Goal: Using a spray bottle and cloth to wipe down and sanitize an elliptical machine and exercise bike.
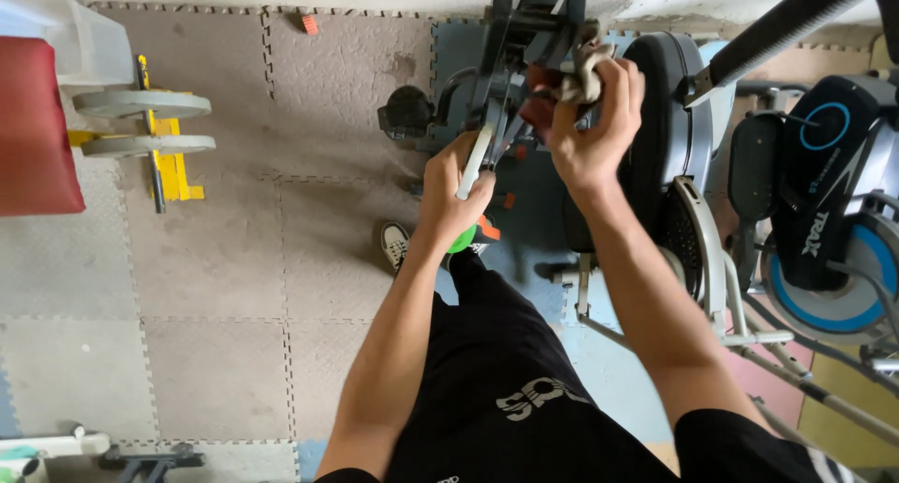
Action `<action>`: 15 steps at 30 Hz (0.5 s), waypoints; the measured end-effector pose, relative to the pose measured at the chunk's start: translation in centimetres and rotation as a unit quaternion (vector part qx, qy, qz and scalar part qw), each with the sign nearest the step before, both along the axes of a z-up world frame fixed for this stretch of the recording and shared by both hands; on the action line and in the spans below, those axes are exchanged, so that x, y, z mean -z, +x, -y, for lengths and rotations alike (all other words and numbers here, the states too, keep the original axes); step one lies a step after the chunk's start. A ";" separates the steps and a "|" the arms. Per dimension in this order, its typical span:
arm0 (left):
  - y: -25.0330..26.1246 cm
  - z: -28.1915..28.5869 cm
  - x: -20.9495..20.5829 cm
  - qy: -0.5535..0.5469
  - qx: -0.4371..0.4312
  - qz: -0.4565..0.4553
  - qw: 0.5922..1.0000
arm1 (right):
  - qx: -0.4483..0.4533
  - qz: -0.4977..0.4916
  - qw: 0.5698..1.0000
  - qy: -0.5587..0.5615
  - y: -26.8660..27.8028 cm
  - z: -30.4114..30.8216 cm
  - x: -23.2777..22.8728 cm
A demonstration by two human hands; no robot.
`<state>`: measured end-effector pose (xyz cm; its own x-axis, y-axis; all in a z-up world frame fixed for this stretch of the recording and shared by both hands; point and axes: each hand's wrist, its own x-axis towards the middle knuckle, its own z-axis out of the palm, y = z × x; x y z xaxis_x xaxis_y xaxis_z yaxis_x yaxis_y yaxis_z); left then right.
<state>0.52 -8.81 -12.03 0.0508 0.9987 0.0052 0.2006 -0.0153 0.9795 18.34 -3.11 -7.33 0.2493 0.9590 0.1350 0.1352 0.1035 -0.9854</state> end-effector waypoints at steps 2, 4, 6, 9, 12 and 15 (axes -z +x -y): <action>-0.6 -0.1 0.3 0.019 0.003 0.028 0.999 | -0.010 0.236 0.966 0.107 0.3 -0.3 0.4; -1.2 -0.2 1.0 0.036 0.007 0.057 0.998 | -0.023 0.459 0.865 0.200 -0.2 -1.1 0.9; -1.7 -0.3 1.9 0.022 -0.018 0.006 1.000 | -0.144 0.592 0.705 0.363 -1.6 -2.3 1.3; -3.3 -0.2 1.3 -0.020 0.000 0.051 0.999 | -0.220 0.696 0.615 0.298 -3.1 -5.3 5.7; -5.0 -0.3 0.5 -0.082 0.004 0.081 0.993 | -0.224 0.845 0.421 0.244 -4.5 -5.5 10.5; -6.9 0.3 0.3 -0.066 0.017 0.107 0.992 | -0.212 0.906 0.320 0.177 -6.5 -4.0 14.0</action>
<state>-6.40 -9.11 -12.29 0.0959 0.9891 -0.1120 -0.0098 0.1135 0.9935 11.80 0.88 -21.38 -0.6894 0.6987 -0.1914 0.3514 0.5535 0.7551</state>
